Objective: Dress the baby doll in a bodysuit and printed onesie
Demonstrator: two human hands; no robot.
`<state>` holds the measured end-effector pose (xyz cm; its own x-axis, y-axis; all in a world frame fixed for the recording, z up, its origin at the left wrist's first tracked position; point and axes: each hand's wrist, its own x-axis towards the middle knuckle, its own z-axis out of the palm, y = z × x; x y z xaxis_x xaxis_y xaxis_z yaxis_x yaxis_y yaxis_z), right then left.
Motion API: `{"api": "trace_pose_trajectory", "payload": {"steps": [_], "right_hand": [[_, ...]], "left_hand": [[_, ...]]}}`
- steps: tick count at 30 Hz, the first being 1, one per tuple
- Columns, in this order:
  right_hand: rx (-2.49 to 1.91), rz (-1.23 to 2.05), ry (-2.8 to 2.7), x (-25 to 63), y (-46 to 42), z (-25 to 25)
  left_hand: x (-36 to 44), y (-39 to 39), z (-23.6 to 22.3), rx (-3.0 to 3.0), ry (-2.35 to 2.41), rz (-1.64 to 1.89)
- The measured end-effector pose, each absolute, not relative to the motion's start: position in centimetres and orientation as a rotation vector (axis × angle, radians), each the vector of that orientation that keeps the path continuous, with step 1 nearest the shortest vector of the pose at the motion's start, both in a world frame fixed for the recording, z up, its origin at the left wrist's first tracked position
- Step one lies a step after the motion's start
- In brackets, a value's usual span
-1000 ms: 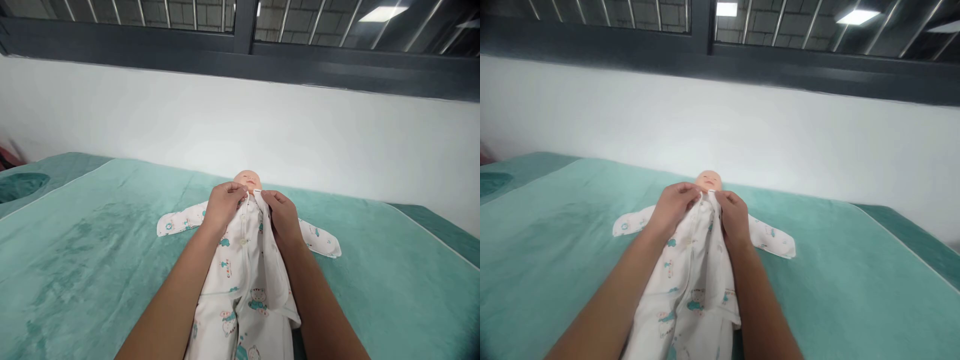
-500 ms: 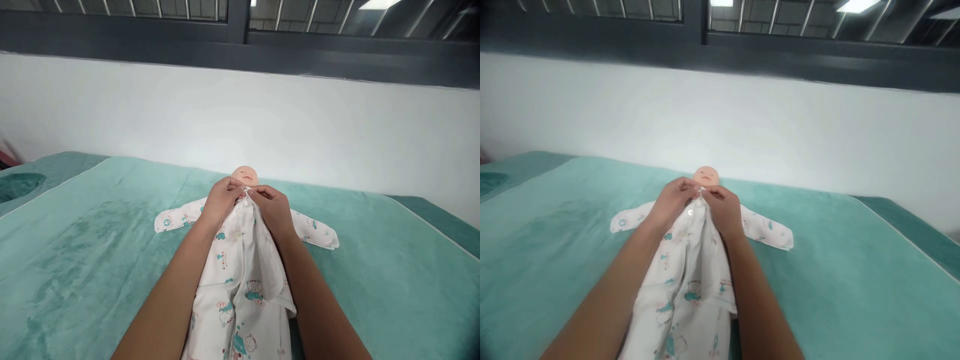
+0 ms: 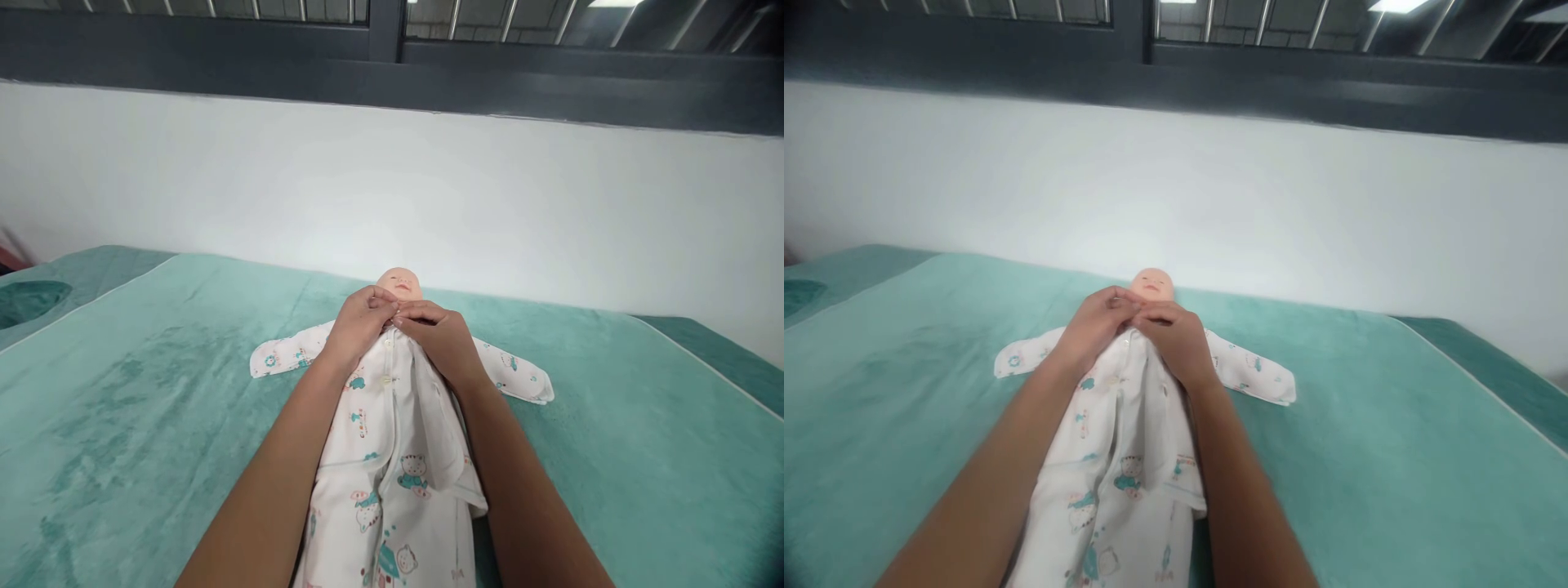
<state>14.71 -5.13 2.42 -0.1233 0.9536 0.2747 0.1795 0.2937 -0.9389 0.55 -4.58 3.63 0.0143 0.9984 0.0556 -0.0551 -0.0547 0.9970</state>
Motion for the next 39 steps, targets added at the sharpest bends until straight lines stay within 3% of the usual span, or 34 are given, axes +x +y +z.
{"api": "trace_pose_trajectory", "payload": {"steps": [8, 21, 39], "right_hand": [[-1.106, 1.124, -1.386, 15.09, -4.86, 2.03], [-1.173, 1.032, -1.453, 15.09, -4.65, 1.99], [-1.128, 1.037, -1.452, 15.04, -4.3, 1.71]], "left_hand": [[0.63, -4.48, 3.41, 1.228, 1.165, 1.299], [0.82, -5.17, 3.98, 1.341, 1.374, 1.233], [0.56, -5.19, 3.49, 1.459, 1.318, 1.267]]}}
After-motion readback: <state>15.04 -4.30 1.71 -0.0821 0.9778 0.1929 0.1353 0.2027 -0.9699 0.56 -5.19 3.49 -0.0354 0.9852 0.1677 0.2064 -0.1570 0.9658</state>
